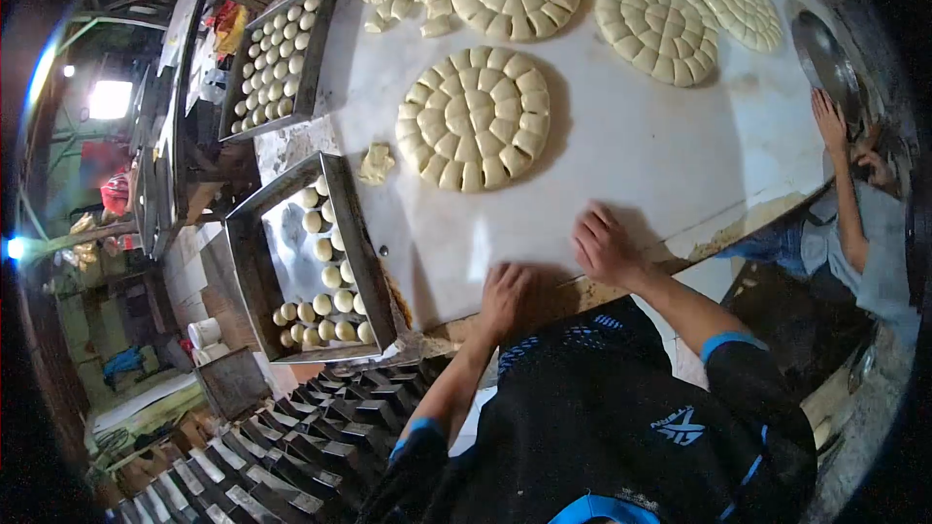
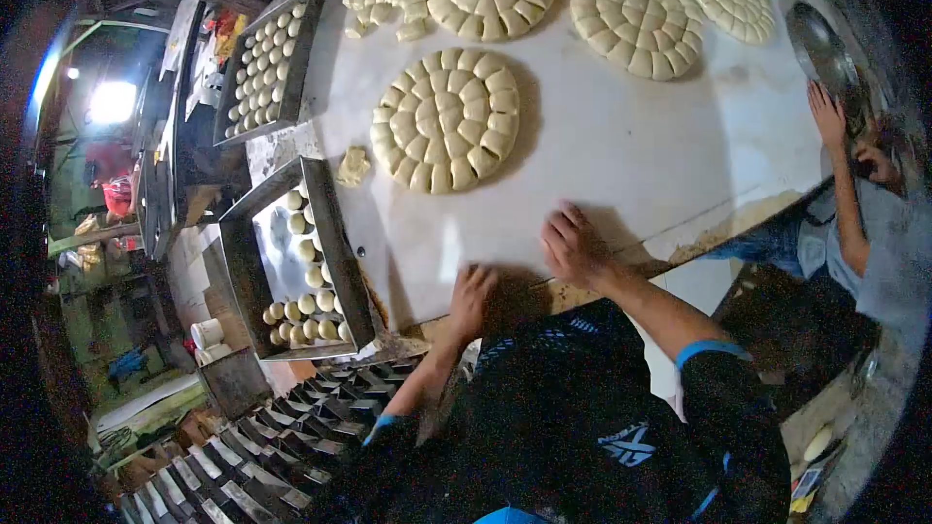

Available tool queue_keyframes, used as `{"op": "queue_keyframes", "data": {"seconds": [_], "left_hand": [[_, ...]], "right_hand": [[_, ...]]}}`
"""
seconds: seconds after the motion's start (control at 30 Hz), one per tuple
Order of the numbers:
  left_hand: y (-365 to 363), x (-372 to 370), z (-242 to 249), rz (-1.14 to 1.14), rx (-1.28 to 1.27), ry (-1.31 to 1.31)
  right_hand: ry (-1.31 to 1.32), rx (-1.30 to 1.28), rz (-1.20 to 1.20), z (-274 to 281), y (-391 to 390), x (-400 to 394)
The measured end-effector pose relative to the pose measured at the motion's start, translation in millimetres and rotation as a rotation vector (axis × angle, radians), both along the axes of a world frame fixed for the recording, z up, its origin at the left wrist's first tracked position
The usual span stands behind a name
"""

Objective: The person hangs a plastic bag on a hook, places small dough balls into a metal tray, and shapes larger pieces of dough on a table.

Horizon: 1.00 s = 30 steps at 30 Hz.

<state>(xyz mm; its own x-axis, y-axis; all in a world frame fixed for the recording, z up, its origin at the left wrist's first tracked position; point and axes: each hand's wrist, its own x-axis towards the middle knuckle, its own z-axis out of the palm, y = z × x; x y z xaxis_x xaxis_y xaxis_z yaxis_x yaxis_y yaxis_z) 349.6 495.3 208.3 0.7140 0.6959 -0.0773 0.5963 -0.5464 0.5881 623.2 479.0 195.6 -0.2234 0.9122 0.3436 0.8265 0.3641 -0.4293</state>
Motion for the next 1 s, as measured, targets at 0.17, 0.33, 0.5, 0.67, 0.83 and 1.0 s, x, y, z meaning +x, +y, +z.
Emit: {"op": "queue_keyframes", "data": {"seconds": [0.17, 0.33, 0.5, 0.67, 0.83, 1.0], "left_hand": [[51.1, -100.2, -45.0, 0.51, -0.17, -0.214], [84.8, 24.2, -4.6, 0.478, 0.265, -0.098], [8.5, -24.7, -21.5, 0.113, 0.054, -0.042], [93.1, -64.4, 32.2, 0.369, 0.385, 0.222], [123.0, -4.8, 8.5, 0.475, 0.145, -0.316], [35.3, -49.2, -17.7, 0.056, 0.112, -0.253]], "right_hand": [[0.018, -0.068, -0.11, 16.2, 22.5, 92.5], [0.127, 0.037, -0.353, 14.9, 89.5, 38.4], [0.062, -0.08, -0.005, -2.1, 19.3, 60.6], [0.0, -0.028, -0.345, 13.0, 84.1, 110.0], [0.143, 0.085, -0.748, -17.4, 126.3, 43.8], [-0.065, -0.056, -0.436, 18.1, 48.8, 8.5]]}}
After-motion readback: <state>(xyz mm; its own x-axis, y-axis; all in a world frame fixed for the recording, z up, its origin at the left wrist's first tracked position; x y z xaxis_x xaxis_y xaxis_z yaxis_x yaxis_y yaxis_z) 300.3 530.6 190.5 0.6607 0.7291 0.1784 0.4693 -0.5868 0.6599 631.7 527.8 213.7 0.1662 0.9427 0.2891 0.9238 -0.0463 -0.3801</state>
